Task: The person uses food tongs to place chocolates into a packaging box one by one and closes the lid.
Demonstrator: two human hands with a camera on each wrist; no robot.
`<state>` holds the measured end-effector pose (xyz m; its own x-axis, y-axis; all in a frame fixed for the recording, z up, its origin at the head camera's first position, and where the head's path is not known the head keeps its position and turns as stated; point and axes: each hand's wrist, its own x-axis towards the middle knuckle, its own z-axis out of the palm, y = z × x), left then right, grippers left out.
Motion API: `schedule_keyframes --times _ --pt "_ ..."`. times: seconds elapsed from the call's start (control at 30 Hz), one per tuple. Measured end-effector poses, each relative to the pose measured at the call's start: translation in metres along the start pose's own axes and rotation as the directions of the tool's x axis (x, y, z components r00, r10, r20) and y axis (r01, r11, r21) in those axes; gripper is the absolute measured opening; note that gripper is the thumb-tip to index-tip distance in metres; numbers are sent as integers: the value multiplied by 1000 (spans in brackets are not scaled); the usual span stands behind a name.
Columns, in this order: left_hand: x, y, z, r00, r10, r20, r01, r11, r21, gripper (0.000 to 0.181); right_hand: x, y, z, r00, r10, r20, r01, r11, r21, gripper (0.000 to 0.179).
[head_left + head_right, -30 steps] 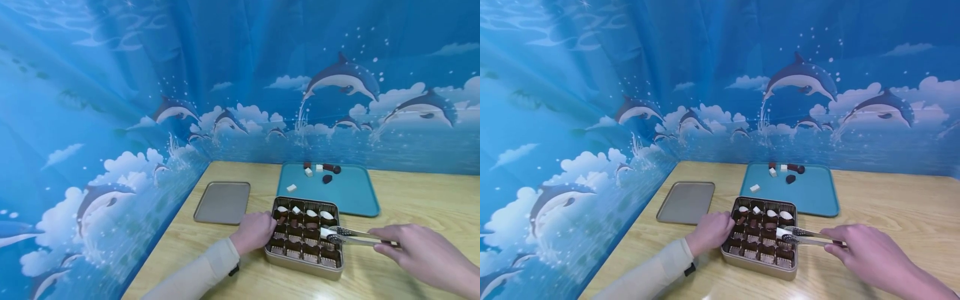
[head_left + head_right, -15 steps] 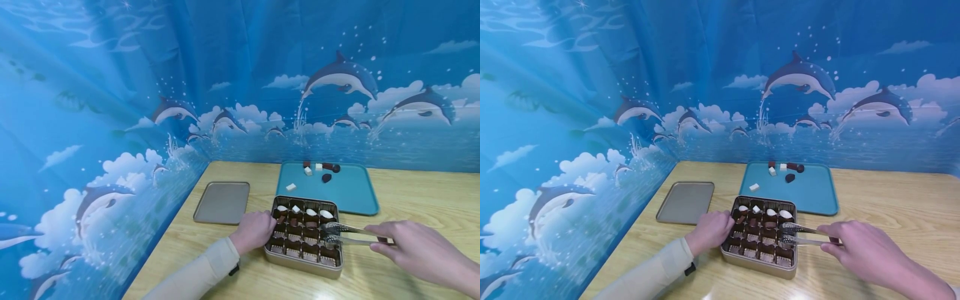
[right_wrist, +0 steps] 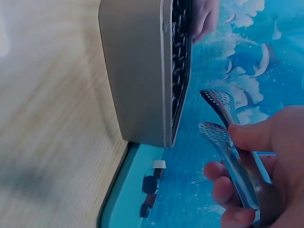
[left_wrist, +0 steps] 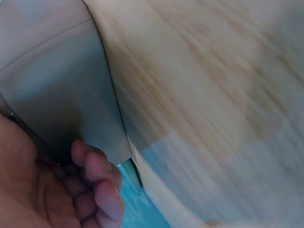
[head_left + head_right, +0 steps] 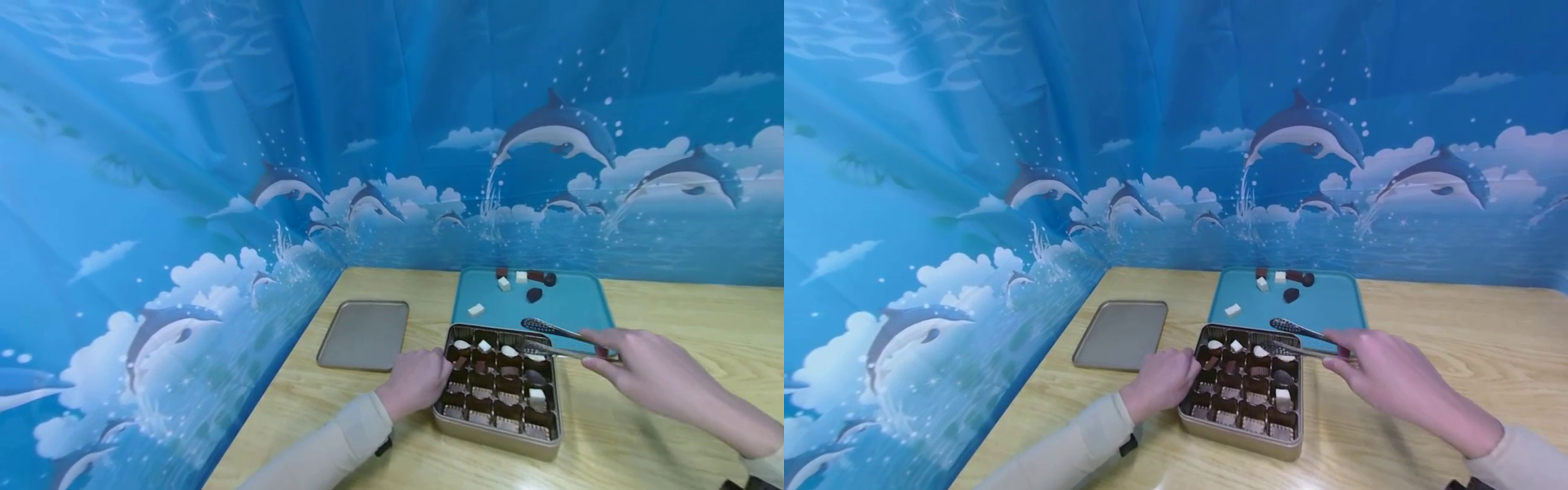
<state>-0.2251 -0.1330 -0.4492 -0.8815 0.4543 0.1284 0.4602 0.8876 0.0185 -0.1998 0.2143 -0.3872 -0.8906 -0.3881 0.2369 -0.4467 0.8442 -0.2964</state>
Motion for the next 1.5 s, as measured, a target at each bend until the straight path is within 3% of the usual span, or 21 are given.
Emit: schedule_keyframes --times 0.4,0.73,1.07,1.5 --pt "0 0 2 999 37 -27 -36 998 49 40 65 22 18 1000 27 -5 -27 999 21 53" --pt "0 0 3 998 42 -44 -40 998 47 39 112 49 34 990 126 70 -129 991 37 53" --pt "1 2 6 999 5 -48 -4 1000 14 41 138 67 45 980 176 93 -176 984 -10 53" --pt "2 -1 7 999 -11 -34 10 1000 -5 43 158 70 53 971 206 122 -204 978 -30 50"
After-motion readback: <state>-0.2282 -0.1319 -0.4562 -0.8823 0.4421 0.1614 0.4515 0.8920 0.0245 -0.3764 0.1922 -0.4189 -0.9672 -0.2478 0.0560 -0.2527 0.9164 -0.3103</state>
